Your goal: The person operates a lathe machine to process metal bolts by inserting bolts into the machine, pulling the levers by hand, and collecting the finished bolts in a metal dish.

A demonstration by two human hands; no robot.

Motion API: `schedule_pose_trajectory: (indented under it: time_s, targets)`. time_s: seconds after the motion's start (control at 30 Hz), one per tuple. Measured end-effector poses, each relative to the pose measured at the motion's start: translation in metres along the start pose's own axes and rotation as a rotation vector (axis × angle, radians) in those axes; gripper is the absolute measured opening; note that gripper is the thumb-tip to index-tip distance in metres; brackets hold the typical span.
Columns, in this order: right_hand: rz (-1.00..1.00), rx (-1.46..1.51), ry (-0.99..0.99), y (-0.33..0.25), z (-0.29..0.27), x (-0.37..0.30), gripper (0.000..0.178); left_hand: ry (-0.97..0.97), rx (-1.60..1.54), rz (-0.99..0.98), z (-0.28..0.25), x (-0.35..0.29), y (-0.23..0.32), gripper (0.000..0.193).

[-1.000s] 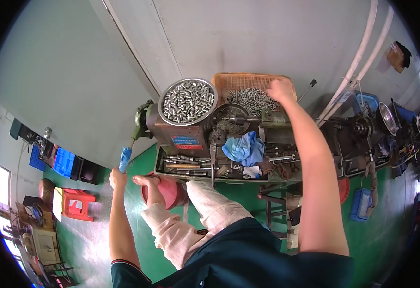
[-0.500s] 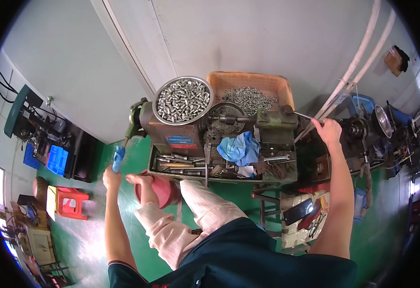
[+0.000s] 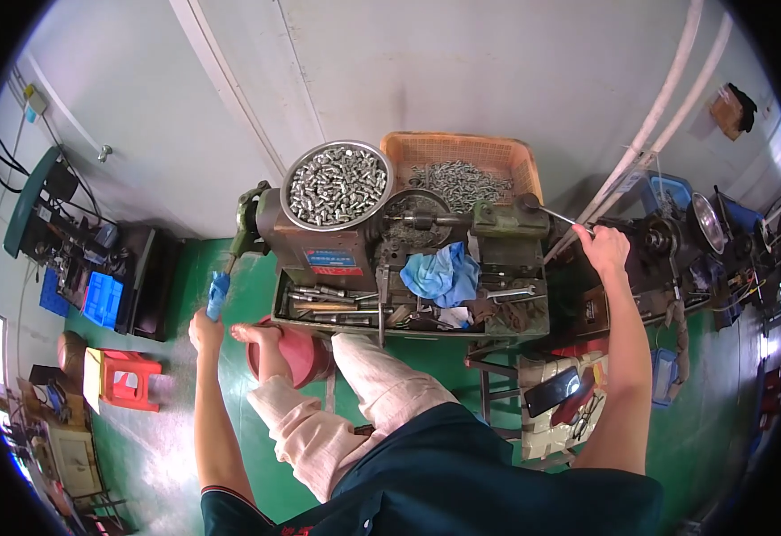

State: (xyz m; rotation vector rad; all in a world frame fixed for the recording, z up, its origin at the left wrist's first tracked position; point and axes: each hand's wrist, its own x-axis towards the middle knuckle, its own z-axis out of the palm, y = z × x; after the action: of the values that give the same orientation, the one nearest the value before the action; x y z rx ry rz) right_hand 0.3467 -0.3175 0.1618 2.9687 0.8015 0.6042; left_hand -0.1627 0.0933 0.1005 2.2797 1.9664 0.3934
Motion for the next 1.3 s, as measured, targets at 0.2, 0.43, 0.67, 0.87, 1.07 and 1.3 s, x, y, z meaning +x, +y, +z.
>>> schedule_pose_trajectory:
  time_s: [0.2, 0.43, 0.67, 0.87, 1.07, 1.3]
  targets:
    - [0.035, -0.003, -0.035, -0.004, -0.004, -0.002, 0.056, 0.006, 0.001, 0.005, 0.001, 0.001, -0.001, 0.014]
    - [0.073, -0.010, -0.052, -0.008, -0.006, -0.005, 0.056, 0.011, -0.012, 0.017, 0.004, 0.002, -0.002, 0.016]
    - [0.118, -0.008, -0.108, -0.012, -0.010, -0.007, 0.057, 0.007, -0.004, 0.005, 0.001, 0.000, 0.000, 0.017]
    - [0.113, 0.009, -0.070, -0.008, 0.002, -0.005, 0.057, 0.013, -0.016, 0.019, 0.003, 0.000, -0.005, 0.016]
    - [0.030, -0.097, 0.451, -0.041, 0.020, 0.034, 0.034, 0.020, -0.038, 0.024, 0.000, 0.000, -0.003, 0.015]
    - [-0.290, 0.649, 0.037, -0.222, 0.024, 0.059, 0.017, 0.016, -0.037, -0.002, -0.001, -0.002, 0.003, 0.014]
